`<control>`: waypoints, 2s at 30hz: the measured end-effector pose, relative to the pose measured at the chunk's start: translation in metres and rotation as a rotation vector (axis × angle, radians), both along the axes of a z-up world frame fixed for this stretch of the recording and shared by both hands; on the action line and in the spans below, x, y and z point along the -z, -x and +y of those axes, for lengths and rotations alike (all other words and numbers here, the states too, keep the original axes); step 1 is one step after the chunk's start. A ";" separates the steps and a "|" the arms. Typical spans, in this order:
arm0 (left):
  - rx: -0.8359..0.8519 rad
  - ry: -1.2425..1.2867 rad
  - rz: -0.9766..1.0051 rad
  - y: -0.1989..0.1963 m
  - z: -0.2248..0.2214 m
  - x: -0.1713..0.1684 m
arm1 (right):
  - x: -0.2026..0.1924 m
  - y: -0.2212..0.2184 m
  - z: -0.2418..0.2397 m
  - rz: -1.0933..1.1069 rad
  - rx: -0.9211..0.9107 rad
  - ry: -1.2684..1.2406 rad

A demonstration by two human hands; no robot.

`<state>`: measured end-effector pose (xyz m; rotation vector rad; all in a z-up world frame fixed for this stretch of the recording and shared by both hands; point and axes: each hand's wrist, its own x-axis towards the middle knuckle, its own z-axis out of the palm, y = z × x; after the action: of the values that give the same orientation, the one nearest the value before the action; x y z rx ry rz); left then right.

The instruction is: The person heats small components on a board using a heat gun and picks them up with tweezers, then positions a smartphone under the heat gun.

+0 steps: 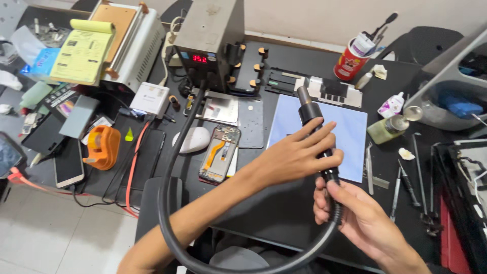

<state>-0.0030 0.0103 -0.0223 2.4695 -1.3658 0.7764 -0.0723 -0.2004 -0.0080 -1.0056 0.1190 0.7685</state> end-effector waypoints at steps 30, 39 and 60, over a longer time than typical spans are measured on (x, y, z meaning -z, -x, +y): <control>-0.896 1.230 1.186 0.147 0.312 0.071 | 0.070 -0.138 0.195 -0.674 -0.020 -0.091; -0.967 0.742 1.445 0.189 0.326 0.089 | 0.083 -0.128 0.214 -0.554 -0.077 0.028; -0.748 0.843 0.752 0.107 0.162 0.006 | 0.130 -0.177 0.261 -0.471 -0.107 0.173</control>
<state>-0.1098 0.1727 -0.0285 2.1078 0.1681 0.3207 0.1048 0.0611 -0.1383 -1.3411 -0.2811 0.6064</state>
